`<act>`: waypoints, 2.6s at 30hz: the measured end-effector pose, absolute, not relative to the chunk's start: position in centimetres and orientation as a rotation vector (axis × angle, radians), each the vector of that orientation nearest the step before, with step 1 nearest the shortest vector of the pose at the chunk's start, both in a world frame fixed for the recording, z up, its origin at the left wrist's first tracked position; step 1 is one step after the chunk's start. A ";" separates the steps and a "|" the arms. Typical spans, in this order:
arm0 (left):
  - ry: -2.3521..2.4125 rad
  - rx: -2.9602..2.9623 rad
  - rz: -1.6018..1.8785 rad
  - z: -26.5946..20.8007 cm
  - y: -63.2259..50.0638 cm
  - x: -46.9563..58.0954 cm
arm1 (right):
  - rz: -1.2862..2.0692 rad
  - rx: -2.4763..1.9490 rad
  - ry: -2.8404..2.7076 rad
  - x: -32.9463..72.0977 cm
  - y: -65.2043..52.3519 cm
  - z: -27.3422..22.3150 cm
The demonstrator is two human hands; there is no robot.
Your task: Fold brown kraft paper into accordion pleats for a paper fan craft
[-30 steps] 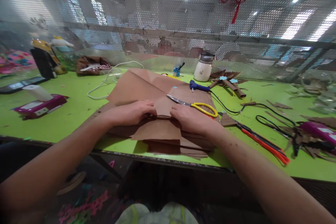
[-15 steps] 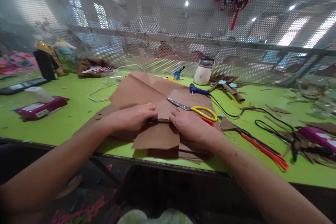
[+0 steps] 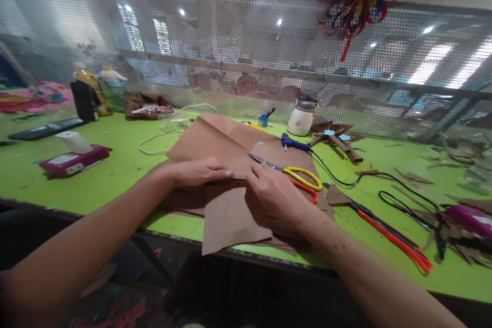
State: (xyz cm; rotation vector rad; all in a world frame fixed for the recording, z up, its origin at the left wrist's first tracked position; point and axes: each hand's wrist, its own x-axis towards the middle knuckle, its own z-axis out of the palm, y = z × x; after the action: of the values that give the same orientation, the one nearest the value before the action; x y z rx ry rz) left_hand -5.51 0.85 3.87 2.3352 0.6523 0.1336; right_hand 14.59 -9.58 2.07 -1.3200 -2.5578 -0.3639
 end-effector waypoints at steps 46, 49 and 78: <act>0.521 2.339 0.355 3.0 -0.8 -4.4 | 0.783 -1.179 -1.652 14.6 -6.8 0.8; 0.517 2.371 0.366 2.7 -0.7 -4.4 | 0.764 -1.159 -1.697 14.7 -6.8 0.9; 0.645 2.238 0.284 3.2 -1.0 -4.6 | 1.079 -1.098 -1.441 16.8 -5.9 0.9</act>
State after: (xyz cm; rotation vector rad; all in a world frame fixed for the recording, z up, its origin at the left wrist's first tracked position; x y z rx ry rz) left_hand -4.63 -1.00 3.16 2.2382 0.6448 0.2844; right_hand 16.80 -5.86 0.92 -1.0985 -1.4407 1.0794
